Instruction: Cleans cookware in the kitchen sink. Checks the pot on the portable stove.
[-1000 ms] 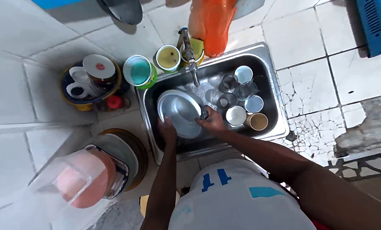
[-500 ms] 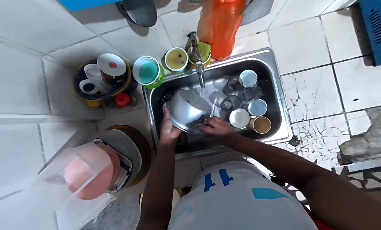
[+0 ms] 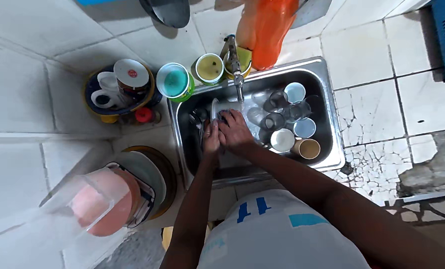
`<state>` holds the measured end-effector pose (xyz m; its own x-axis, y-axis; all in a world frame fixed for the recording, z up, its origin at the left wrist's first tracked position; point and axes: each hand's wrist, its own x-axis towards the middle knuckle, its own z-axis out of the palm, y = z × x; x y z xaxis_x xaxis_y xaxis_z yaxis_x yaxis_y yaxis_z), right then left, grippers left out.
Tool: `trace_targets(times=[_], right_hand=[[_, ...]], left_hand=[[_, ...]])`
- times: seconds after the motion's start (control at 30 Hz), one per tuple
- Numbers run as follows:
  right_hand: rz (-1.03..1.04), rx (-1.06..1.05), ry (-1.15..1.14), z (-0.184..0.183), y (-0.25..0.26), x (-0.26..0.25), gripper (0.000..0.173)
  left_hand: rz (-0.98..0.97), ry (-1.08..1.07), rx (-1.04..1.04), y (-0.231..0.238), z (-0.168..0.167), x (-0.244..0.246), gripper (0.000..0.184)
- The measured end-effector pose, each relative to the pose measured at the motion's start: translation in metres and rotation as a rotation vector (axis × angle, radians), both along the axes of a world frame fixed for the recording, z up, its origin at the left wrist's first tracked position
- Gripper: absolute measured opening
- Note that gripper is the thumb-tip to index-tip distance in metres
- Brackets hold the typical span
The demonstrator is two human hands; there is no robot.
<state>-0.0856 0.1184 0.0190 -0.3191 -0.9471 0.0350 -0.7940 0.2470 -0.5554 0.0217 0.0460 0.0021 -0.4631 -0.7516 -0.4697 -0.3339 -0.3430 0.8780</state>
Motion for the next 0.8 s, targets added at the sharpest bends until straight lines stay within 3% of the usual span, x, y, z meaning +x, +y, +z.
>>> trace_targets(times=[0.13, 0.23, 0.33, 0.43, 0.53, 0.63, 0.73, 0.8], right_hand=[[-0.082, 0.098, -0.045, -0.001, -0.030, -0.011, 0.046], [-0.167, 0.380, -0.259, 0.006, -0.056, -0.033, 0.054], [-0.249, 0.524, -0.568, -0.015, -0.077, -0.065, 0.067], [-0.482, 0.470, -1.004, -0.056, -0.078, -0.076, 0.059], [-0.706, 0.393, -1.265, -0.093, -0.048, -0.064, 0.054], [-0.918, 0.296, -1.513, -0.110, -0.022, -0.044, 0.055], [-1.134, 0.130, -1.608, -0.112, -0.006, -0.031, 0.051], [-1.250, 0.048, -1.499, -0.096, -0.005, -0.020, 0.056]], left_hand=[[-0.066, -0.075, -0.234, -0.002, -0.009, 0.024, 0.037], [0.031, -0.175, -0.322, 0.005, -0.012, 0.036, 0.033], [0.129, -0.218, -0.377, 0.002, -0.015, 0.040, 0.035], [0.217, -0.260, -0.415, -0.002, -0.021, 0.042, 0.042], [0.384, -0.304, -0.212, -0.004, -0.020, 0.037, 0.062], [0.498, -0.240, -0.057, -0.001, -0.010, 0.025, 0.068], [0.534, -0.147, -0.013, 0.011, -0.008, 0.011, 0.067], [0.614, -0.146, 0.037, 0.016, -0.006, -0.005, 0.060]])
